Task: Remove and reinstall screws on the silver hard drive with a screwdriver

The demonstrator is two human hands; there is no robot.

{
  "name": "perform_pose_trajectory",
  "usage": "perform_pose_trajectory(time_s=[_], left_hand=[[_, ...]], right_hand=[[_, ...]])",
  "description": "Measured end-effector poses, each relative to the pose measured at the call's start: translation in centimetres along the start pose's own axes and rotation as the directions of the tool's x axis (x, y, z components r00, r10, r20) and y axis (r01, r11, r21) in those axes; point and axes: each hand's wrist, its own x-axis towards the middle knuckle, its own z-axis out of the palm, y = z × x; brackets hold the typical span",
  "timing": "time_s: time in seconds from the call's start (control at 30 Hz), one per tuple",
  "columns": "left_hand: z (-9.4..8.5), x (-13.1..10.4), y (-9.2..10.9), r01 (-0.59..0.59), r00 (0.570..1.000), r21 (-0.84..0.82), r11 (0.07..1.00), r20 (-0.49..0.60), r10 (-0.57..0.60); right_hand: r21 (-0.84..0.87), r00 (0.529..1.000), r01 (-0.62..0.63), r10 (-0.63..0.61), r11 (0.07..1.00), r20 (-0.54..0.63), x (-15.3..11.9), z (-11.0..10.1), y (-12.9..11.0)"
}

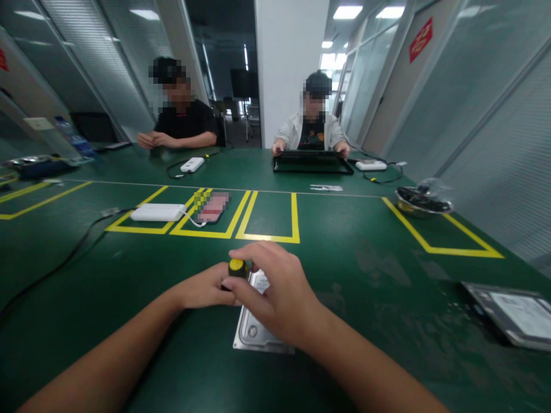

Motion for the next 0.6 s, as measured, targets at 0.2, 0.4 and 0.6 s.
perform_pose_trajectory(time_s=[0.2, 0.4, 0.6], left_hand=[[0.08, -0.10, 0.16, 0.002, 1.000, -0.006, 1.000, -0.010, -0.002], [0.14, -0.09, 0.05, 0.006, 1.000, -0.009, 1.000, 0.000, -0.006], [0.05, -0.07, 0.39, 0.016, 1.000, 0.009, 1.000, 0.002, -0.016]], right_hand=[[0.006, 1.000, 0.019, -0.019, 1.000, 0.011, 0.10, -0.13, -0.25], [-0.002, 1.000, -0.002, 0.002, 1.000, -0.005, 0.00, 0.11, -0.09], [0.019, 0.998, -0.043, 0.044, 0.999, -0.035, -0.18, 0.44, -0.01]])
